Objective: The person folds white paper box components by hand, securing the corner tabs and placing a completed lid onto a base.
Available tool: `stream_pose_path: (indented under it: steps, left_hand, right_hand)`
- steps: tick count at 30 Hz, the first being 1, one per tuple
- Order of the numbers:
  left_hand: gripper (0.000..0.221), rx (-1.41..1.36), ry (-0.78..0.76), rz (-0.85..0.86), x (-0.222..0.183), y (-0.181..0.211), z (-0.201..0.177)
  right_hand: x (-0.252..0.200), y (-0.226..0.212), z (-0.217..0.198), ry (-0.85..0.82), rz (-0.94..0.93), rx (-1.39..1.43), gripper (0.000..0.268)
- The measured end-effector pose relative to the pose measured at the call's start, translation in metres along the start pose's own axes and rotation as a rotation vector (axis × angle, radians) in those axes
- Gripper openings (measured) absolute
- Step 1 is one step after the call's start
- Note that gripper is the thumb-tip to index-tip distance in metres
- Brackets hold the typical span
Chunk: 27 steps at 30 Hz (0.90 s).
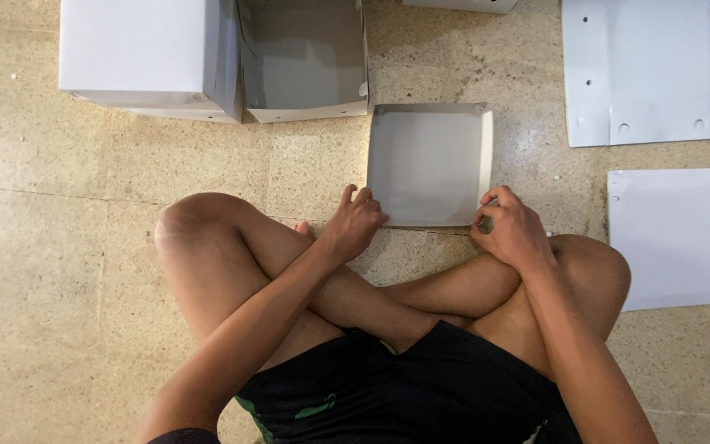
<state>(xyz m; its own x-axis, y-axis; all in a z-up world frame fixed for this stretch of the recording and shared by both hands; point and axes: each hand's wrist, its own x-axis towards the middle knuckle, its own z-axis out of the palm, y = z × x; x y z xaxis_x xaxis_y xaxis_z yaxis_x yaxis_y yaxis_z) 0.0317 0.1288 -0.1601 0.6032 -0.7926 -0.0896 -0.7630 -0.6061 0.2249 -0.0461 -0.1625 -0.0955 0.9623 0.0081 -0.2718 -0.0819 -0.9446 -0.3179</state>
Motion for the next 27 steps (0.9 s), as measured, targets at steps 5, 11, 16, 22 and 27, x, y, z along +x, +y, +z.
stream_pose_path:
  steps: [5, 11, 16, 22, 27]
  left_hand:
    - [0.050, -0.118, -0.008, -0.103, -0.004, -0.004, -0.029]
    - [0.029, -0.132, 0.033, -0.134, -0.001, -0.007, -0.008]
    - [0.010, -0.157, 0.096, -0.119, -0.004, -0.006, -0.009]
    - [0.007, -0.241, 0.274, -0.067, -0.004, -0.002, -0.011]
    - [0.002, -0.329, 0.350, -0.051, 0.000, 0.011, -0.054]
  right_hand:
    - [0.004, 0.016, 0.012, -0.016, 0.022, 0.048, 0.020]
    - [0.005, 0.019, 0.015, 0.000, 0.034, 0.050, 0.018]
    - [0.006, 0.025, 0.020, 0.006, 0.035, 0.041, 0.020]
    - [0.004, 0.023, 0.012, -0.006, 0.046, 0.043, 0.019]
    - [0.004, 0.035, 0.015, -0.027, 0.049, -0.070, 0.020]
